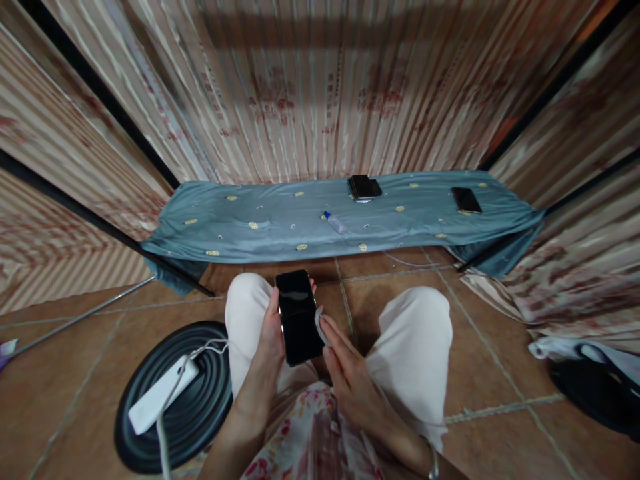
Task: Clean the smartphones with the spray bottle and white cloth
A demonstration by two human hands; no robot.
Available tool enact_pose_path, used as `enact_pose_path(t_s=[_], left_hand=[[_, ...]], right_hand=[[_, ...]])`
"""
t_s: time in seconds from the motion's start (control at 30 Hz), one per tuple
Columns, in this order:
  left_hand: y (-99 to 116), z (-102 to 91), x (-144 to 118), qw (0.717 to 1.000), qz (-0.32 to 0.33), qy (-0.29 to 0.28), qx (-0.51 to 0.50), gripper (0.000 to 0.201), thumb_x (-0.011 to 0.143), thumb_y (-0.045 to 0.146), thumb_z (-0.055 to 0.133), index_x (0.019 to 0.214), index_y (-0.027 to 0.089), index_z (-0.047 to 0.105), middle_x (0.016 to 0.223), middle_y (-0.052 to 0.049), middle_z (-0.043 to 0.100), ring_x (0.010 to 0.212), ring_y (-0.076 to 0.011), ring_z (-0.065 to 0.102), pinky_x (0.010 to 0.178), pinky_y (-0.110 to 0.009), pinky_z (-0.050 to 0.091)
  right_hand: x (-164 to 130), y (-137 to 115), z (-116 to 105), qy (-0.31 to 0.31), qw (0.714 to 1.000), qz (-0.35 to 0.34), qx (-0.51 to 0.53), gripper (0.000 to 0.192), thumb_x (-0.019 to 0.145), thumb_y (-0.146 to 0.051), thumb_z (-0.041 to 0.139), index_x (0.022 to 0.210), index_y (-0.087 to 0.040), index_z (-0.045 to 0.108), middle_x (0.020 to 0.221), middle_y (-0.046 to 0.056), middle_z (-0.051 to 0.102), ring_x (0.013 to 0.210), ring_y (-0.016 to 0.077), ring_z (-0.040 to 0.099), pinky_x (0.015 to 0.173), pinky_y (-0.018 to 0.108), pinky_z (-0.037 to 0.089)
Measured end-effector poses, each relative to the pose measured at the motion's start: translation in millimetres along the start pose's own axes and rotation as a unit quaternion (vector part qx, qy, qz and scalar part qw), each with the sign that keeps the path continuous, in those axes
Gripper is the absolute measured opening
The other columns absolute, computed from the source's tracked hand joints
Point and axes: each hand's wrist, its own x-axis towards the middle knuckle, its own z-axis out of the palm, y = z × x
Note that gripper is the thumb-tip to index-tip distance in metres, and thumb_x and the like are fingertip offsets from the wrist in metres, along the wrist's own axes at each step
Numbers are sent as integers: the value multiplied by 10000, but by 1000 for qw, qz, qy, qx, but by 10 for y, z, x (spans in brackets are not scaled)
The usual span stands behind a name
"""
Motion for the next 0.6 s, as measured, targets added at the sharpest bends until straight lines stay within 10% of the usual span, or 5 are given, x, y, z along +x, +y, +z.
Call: enact_pose_path(t_s=[0.6], left_hand=[[-246,97,-183,990,-94,86,67,487,971,439,369,1252,144,636,932,-92,768,852,-230,729,844,-331,553]], right_hand=[[282,280,22,113,981,80,136,481,991,-454,397,1434,-272,443,1502,34,437,1408,205,373,1188,441,280]])
